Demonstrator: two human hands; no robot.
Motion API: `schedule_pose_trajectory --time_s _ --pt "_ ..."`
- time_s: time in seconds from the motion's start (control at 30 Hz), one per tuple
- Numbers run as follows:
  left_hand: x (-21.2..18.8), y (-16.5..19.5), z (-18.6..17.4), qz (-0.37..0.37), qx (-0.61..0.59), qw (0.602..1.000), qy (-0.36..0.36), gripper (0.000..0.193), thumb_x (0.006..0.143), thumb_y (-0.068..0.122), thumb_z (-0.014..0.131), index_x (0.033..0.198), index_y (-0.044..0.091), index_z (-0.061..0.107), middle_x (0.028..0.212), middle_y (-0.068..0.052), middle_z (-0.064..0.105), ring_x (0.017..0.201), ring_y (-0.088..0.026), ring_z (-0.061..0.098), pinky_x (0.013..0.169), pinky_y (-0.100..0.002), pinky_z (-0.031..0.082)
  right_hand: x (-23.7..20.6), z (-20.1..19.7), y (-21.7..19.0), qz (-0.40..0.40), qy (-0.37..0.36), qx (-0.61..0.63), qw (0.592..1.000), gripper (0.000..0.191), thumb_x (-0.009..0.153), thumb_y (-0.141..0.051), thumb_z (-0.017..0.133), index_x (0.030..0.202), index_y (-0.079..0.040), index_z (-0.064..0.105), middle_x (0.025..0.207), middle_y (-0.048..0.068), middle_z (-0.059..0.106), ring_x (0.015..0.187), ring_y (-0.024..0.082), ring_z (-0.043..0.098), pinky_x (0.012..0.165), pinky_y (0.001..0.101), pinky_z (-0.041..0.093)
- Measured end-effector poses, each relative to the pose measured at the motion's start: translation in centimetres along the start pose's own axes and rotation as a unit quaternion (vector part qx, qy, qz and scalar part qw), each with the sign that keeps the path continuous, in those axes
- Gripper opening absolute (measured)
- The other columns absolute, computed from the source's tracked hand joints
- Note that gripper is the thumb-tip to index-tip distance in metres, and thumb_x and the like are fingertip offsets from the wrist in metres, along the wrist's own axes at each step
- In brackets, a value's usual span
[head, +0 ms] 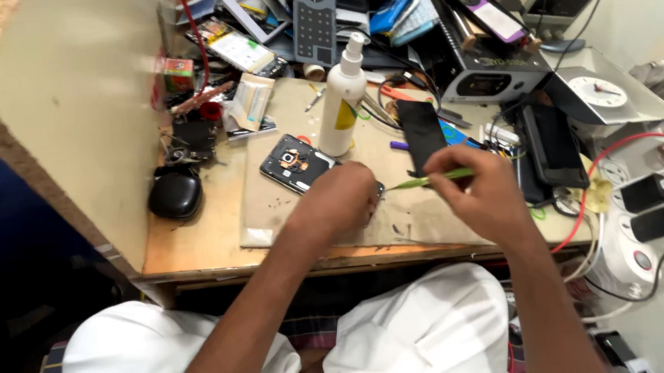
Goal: The person pries open the back cover of a smartphone, removes it, and works on the exposed internal components with a small green pry tool, manipulating parts on the phone body at a cluttered repair bench. A second person sits nearby holding a phone.
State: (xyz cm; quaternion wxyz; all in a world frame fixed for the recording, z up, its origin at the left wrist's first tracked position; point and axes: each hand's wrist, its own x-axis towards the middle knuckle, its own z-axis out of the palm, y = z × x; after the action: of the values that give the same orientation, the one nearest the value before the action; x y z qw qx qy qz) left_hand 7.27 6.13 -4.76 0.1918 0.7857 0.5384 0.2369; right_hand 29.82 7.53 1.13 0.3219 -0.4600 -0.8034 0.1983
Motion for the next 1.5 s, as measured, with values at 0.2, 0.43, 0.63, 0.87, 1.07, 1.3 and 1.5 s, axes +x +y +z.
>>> schedule_pose_trajectory --time_s 0.2,0.43,0.63,0.87,1.07,1.3,1.5 --pt "1.2 0.6 0.3 0.068 0.095 0.993 0.009 0.015 0.068 0.002 0.075 0.083 -0.001 0.074 0.093 -0.021 0.072 0.091 -0.038 0.072 0.076 -0.046 0.058 -1.2 2.8 4.4 0.032 0.106 0.114 0.987 0.005 0.095 -0.003 0.072 0.100 -0.002 0.071 0.084 -0.001 0.068 0.074 0.004 0.061 0.064 0.0205 0.049" --pt "1.9 1.2 -0.2 0.134 0.172 0.976 -0.020 0.014 0.070 0.007 0.079 0.083 0.003 0.075 0.090 -0.017 0.074 0.086 -0.035 0.074 0.073 -0.044 0.060 -1.8 6.9 7.3 0.094 0.157 0.208 0.961 0.009 0.095 -0.003 0.071 0.103 -0.001 0.069 0.084 -0.001 0.064 0.070 0.007 0.062 0.062 0.0217 0.050" --pt "3.6 1.7 0.1 0.083 0.194 0.970 -0.116 0.026 0.066 0.016 0.084 0.088 0.003 0.076 0.092 -0.015 0.074 0.087 -0.032 0.075 0.073 -0.041 0.061 -2.1 7.4 7.8 0.093 0.177 0.223 0.954 0.009 0.096 -0.002 0.070 0.105 0.000 0.068 0.085 0.000 0.063 0.071 0.007 0.061 0.064 0.0221 0.049" --pt "3.9 1.8 0.4 0.117 0.227 0.962 -0.098 0.026 0.062 0.018 0.083 0.084 0.006 0.077 0.089 -0.014 0.075 0.086 -0.032 0.075 0.072 -0.042 0.060 -2.2 7.5 8.0 0.086 0.185 0.236 0.950 0.009 0.096 -0.002 0.069 0.105 0.000 0.067 0.088 0.000 0.065 0.072 0.007 0.062 0.066 0.0226 0.051" --pt "3.6 1.1 -0.8 0.143 0.212 0.958 -0.129 0.022 0.065 0.019 0.080 0.082 0.005 0.077 0.087 -0.015 0.075 0.084 -0.034 0.074 0.071 -0.045 0.060 -2.4 7.5 7.8 0.085 0.193 0.230 0.950 0.010 0.096 -0.003 0.070 0.105 -0.001 0.067 0.087 0.000 0.064 0.072 0.007 0.063 0.066 0.0226 0.053" --pt "3.2 1.0 -1.2 0.173 0.190 0.957 -0.134 0.028 0.061 0.022 0.082 0.078 0.002 0.075 0.083 -0.016 0.073 0.080 -0.036 0.074 0.069 -0.046 0.060 -2.6 7.6 7.4 0.095 0.203 0.242 0.944 0.012 0.096 -0.003 0.071 0.106 0.000 0.068 0.089 0.000 0.062 0.072 0.006 0.060 0.064 0.0225 0.052" --pt "1.0 -1.0 -5.1 0.100 0.099 0.985 -0.099 0.026 0.077 0.023 0.071 0.070 -0.002 0.069 0.069 -0.023 0.066 0.069 -0.037 0.069 0.068 -0.047 0.055 -2.9 7.6 7.7 0.078 0.199 0.226 0.950 0.012 0.096 -0.002 0.071 0.107 0.000 0.067 0.090 0.000 0.064 0.074 0.006 0.062 0.065 0.0214 0.051"
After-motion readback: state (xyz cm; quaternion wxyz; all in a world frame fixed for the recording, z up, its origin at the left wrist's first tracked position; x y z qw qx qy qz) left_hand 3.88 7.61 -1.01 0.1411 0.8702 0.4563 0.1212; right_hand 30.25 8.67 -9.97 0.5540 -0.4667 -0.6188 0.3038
